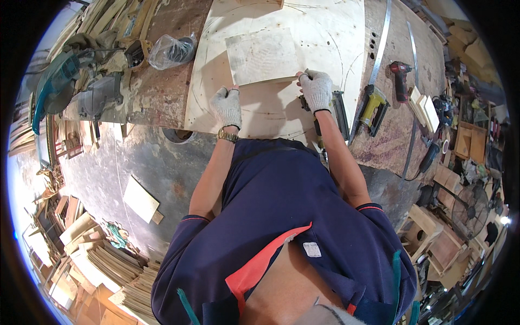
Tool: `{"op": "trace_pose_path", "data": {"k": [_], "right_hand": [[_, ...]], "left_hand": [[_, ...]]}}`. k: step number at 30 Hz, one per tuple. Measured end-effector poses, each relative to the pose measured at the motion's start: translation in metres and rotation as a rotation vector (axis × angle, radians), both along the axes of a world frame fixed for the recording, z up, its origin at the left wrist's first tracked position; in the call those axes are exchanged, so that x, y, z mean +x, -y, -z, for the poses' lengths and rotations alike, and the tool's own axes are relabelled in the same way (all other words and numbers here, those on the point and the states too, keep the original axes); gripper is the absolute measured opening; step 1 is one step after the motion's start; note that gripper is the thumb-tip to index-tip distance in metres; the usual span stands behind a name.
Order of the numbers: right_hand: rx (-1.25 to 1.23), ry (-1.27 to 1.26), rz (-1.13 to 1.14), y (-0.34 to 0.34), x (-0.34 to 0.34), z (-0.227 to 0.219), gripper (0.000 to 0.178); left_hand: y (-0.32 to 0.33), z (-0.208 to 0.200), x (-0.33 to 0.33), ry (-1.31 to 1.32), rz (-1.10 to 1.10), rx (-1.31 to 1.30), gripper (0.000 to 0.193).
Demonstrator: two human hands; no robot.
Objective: The person assembles small wooden boxes by aligning flat wooden panels and securing them with a pneumatic nail gun. They repeatedly position the panels, fire nails along the edges, and rotate the partially assembled boxes to attach additional sides.
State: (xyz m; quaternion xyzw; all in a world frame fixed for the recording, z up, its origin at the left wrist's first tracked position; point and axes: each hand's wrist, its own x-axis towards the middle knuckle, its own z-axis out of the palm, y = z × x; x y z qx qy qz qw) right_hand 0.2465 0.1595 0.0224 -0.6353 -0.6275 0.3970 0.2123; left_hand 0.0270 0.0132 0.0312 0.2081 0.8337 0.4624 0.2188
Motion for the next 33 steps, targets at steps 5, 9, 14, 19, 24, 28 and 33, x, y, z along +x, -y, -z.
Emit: {"op": "trace_pose_path", "data": {"k": [5, 9, 14, 19, 24, 28, 33], "right_hand": [[-0.048, -0.037, 0.018, 0.000, 0.001, -0.004, 0.038], [-0.093, -0.009, -0.003, -0.002, 0.002, -0.009, 0.038], [-0.050, 0.059, -0.059, -0.007, 0.006, -0.011, 0.038], [-0.015, 0.174, -0.150, -0.010, 0.008, -0.018, 0.040], [-0.044, 0.020, -0.201, -0.019, 0.019, -0.006, 0.030], [-0.161, -0.090, -0.248, -0.023, 0.030, 0.006, 0.035], [-0.141, -0.291, -0.241, -0.018, 0.027, 0.042, 0.039]], "left_hand": [[-0.001, -0.001, 0.003, 0.026, -0.015, 0.043, 0.032], [0.002, 0.013, -0.005, 0.041, 0.032, 0.029, 0.027], [-0.017, 0.000, 0.020, -0.605, 0.216, 0.124, 0.021], [-0.061, -0.016, 0.041, -0.868, 0.793, 0.029, 0.030], [-0.084, 0.008, 0.058, -0.944, 0.876, -0.068, 0.029], [-0.086, 0.018, 0.057, -0.989, 0.888, -0.064, 0.029], [-0.087, 0.016, 0.060, -1.017, 0.873, -0.044, 0.031]]}}
